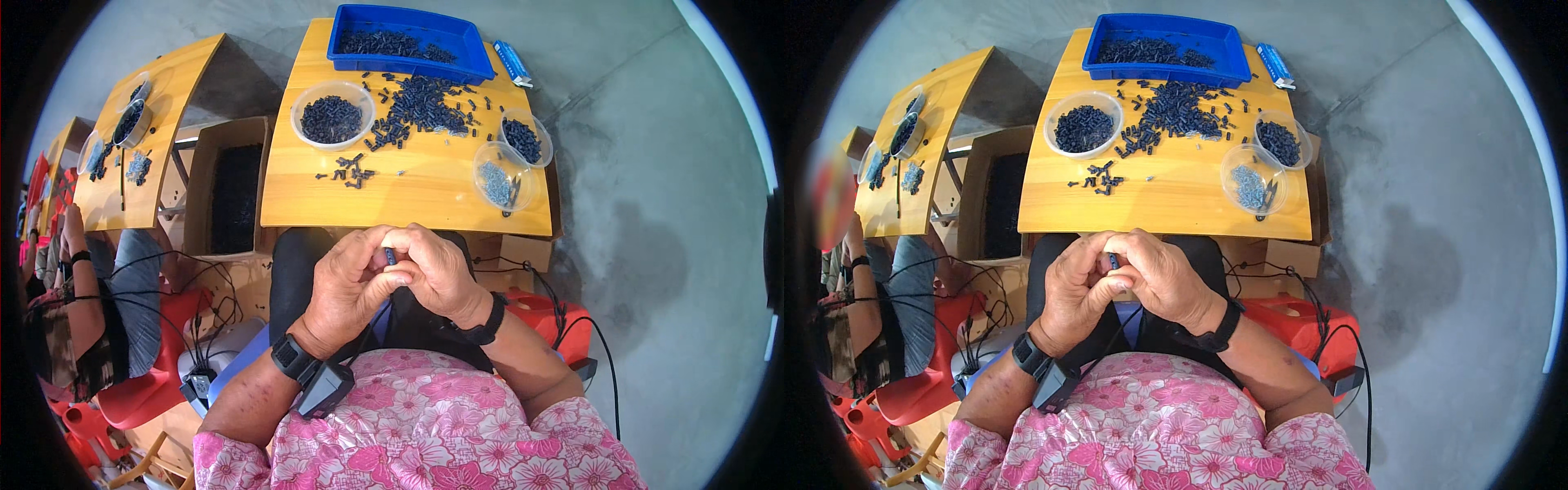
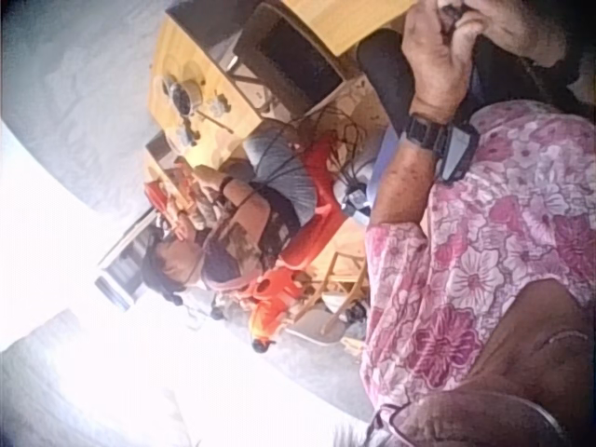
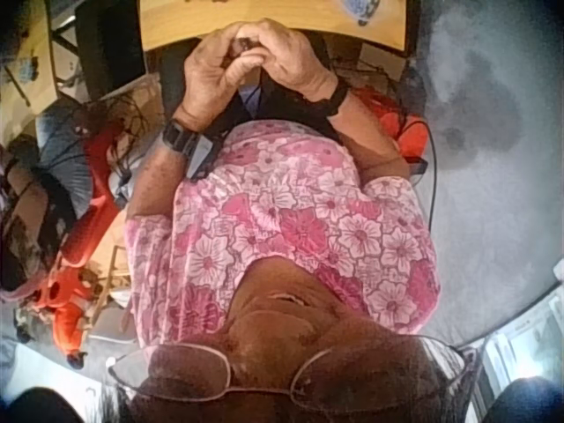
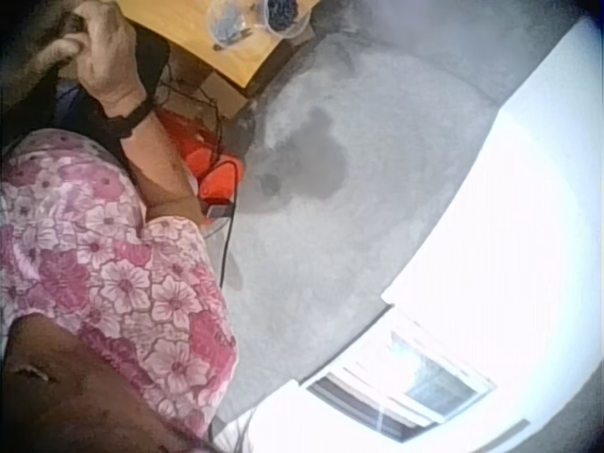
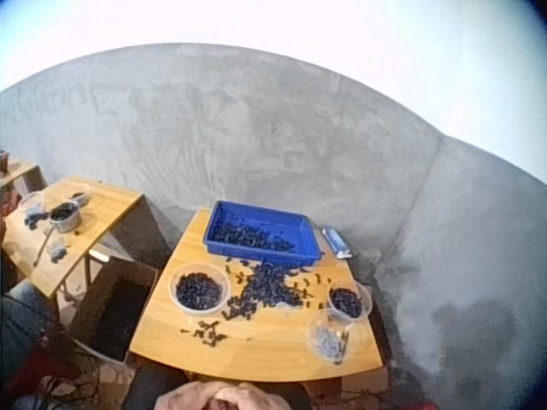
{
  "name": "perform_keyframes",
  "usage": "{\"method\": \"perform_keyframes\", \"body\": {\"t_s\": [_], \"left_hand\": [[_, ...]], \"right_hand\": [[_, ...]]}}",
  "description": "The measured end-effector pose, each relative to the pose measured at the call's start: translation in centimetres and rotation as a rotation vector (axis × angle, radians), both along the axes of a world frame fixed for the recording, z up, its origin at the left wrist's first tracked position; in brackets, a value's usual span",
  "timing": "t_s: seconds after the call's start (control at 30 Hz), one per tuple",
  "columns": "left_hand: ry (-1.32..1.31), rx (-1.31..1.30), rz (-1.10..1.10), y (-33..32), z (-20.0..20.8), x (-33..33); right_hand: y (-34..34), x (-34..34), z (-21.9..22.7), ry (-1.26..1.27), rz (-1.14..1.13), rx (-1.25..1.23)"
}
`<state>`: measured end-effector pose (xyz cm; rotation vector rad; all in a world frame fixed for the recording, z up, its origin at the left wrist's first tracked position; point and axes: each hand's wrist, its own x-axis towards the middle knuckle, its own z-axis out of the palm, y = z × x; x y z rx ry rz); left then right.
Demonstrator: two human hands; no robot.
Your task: Assembling small black plastic components by hand at a workbench.
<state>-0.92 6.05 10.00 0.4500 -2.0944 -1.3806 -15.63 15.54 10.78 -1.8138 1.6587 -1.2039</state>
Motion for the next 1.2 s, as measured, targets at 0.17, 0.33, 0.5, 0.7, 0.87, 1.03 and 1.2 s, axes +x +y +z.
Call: {"method": "perform_keyframes", "body": {"t_s": [0.17,0.33,0.5,0.7,0.87,1.03,1.2], "left_hand": [[-0.002,-0.009,0.033,0.0,0.0,0.0],[0.072,0.497,-0.063,-0.2,-0.6,-0.4],[0.059,0.931,-0.065,-0.3,-1.1,-0.4],[0.064,0.995,-0.139,-1.0,-1.1,-0.1],[0.104,1.101,-0.203,-1.0,-0.9,0.0],[0.113,1.170,-0.270,-1.2,-0.5,0.3],[0.134,1.210,-0.304,-1.6,-0.4,0.2]], "right_hand": [[-0.1,0.3,-0.7,-0.033,-0.022,-0.119],[0.0,0.2,-0.5,-0.050,-0.126,-0.028],[0.4,0.8,-0.4,-0.305,-0.203,0.021],[0.5,1.3,-0.7,-0.387,-0.201,0.013],[0.6,1.6,-0.2,-0.226,-0.234,-0.061],[0.4,1.4,0.7,0.081,-0.230,-0.175],[0.0,1.0,0.8,0.112,-0.216,-0.186]]}}
